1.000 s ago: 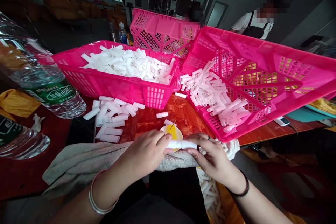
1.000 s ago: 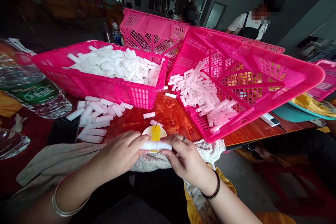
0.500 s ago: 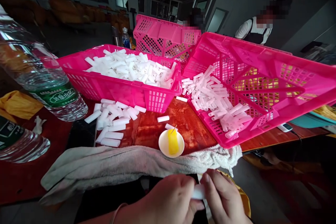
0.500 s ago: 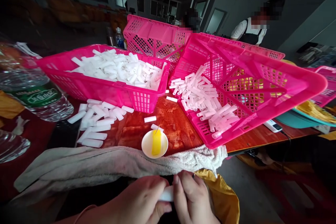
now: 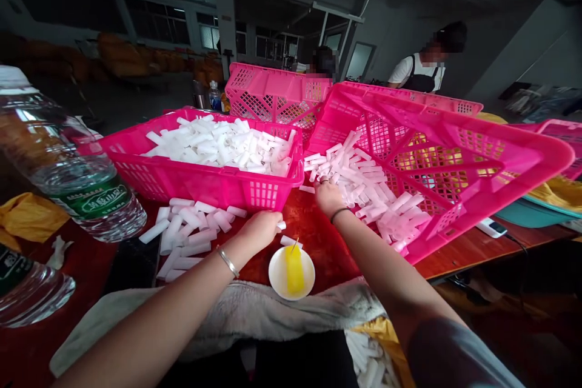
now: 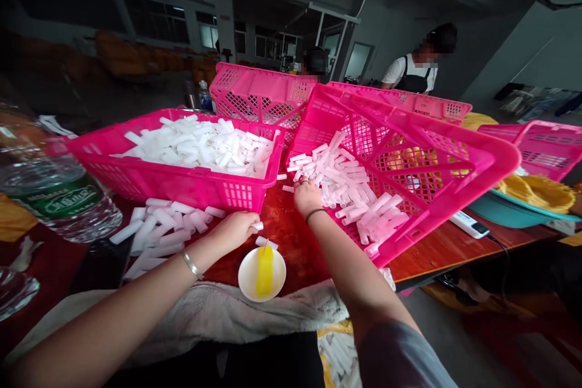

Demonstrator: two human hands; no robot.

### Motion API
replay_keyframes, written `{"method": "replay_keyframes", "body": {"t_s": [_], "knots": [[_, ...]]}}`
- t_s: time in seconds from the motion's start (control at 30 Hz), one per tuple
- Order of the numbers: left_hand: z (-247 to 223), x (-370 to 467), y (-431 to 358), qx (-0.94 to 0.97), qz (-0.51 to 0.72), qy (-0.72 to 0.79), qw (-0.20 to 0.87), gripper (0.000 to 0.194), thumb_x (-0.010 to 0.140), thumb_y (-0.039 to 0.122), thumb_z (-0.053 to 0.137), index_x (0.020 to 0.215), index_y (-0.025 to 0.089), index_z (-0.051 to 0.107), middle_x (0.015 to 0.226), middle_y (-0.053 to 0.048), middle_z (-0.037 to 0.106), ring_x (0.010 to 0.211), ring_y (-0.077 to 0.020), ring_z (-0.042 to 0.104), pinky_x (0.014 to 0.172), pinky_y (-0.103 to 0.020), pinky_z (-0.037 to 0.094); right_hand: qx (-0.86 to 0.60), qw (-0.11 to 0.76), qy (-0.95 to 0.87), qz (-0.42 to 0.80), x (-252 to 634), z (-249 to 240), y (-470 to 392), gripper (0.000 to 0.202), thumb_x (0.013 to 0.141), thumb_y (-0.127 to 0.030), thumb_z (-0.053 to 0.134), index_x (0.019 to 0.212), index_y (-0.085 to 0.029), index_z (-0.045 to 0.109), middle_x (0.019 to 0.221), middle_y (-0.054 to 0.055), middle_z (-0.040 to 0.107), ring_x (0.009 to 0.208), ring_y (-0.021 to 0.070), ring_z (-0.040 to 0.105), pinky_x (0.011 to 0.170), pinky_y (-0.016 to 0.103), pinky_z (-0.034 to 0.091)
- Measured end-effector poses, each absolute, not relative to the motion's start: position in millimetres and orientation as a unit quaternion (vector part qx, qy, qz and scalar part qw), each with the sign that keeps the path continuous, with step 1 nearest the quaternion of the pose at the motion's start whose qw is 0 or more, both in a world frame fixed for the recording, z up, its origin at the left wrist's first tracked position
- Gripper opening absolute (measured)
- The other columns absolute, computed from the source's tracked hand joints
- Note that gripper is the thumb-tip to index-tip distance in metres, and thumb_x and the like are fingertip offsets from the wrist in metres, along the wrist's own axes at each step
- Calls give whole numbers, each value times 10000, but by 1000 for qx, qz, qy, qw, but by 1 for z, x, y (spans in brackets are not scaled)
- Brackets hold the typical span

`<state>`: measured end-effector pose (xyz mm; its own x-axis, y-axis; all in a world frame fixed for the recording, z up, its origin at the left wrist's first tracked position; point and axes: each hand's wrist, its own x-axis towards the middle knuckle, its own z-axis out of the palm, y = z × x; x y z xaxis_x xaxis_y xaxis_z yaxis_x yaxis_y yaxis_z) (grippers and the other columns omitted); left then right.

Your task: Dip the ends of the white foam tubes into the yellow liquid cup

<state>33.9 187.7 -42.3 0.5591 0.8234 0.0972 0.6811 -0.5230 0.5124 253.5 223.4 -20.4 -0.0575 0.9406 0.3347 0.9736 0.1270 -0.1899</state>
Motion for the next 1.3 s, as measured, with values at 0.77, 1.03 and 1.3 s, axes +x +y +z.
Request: {"method": "replay_keyframes", "body": {"t_s": [0.77, 1.03, 1.3], "knots": [[-48, -8, 84, 836, 273, 400, 257, 156, 883, 313, 544, 975, 211, 469, 1260, -125, 518, 1120, -260, 555, 912, -402, 503, -409, 333, -834, 164, 249, -68, 40, 306, 959, -186, 477, 1242, -228, 587, 1129, 118, 596, 1016, 222, 610, 825, 361, 570], [-66, 12, 86, 846, 261, 387, 258, 810, 516, 400, 909, 1170, 208, 472, 1264, -147, 556, 1174, -361, 527, 977, -498, 465, -437, 355, -755, 336, 248, -58, 35, 359, 943, -264, 547, 1295, -210, 507, 1163, 117, 619, 1022, 226, 634, 866, 373, 557], [-65, 10, 89, 821, 250, 417, 300, 801, 507, 380, 911, 1180, 202, 513, 1166, -103, 612, 1062, -313, 590, 903, -434, 507, -383, 365, -829, 181, 247, -65, 34, 182, 937, -166, 508, 1066, -199, 632, 1036, 100, 589, 981, 221, 603, 850, 369, 540]]}}
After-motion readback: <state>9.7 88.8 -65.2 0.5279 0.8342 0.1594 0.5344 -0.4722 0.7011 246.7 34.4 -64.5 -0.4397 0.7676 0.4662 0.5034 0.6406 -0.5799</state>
